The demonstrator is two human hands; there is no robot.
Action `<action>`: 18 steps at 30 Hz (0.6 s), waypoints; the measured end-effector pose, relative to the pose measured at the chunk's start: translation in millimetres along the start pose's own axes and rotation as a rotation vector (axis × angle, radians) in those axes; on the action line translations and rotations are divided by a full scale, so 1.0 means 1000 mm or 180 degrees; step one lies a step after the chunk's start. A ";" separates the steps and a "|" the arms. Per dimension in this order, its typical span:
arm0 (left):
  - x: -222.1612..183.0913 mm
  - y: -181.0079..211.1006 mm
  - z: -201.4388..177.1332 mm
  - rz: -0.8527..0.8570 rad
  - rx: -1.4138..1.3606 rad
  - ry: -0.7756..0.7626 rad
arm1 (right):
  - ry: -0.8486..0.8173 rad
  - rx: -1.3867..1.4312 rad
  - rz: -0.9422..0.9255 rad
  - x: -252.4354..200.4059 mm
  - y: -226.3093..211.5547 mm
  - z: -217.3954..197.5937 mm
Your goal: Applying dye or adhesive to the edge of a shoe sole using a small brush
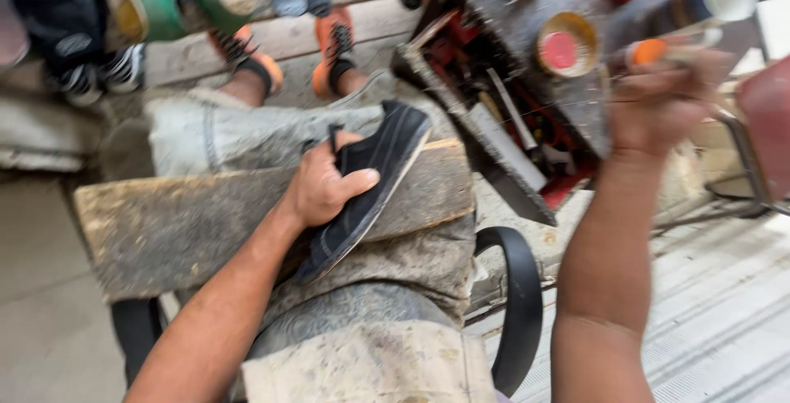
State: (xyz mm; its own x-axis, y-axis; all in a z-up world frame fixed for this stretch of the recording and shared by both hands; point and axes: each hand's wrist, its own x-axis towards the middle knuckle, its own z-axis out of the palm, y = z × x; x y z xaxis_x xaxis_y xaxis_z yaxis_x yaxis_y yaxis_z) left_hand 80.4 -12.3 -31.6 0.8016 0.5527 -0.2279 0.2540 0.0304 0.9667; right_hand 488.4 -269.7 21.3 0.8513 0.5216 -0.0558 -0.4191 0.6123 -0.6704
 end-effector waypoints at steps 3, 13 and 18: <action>0.000 0.004 0.002 0.0169 0.0648 -0.0110 | -0.1063 0.0528 -0.0089 -0.014 -0.044 -0.071; -0.001 -0.001 0.001 0.0104 0.0609 -0.0203 | -0.1749 -0.1602 -0.0264 -0.142 0.113 0.081; 0.001 -0.009 0.002 0.0361 -0.0227 -0.0069 | -0.1975 -0.2183 -0.0520 -0.132 0.130 0.079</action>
State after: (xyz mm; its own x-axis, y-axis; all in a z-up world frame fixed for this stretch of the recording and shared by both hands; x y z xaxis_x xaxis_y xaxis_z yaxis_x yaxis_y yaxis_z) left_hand 79.7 -13.8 -40.7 0.8347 0.5378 -0.1183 0.1225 0.0282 0.9921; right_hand 296.4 -212.4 0.1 0.4799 0.8047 0.3496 0.1366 0.3251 -0.9358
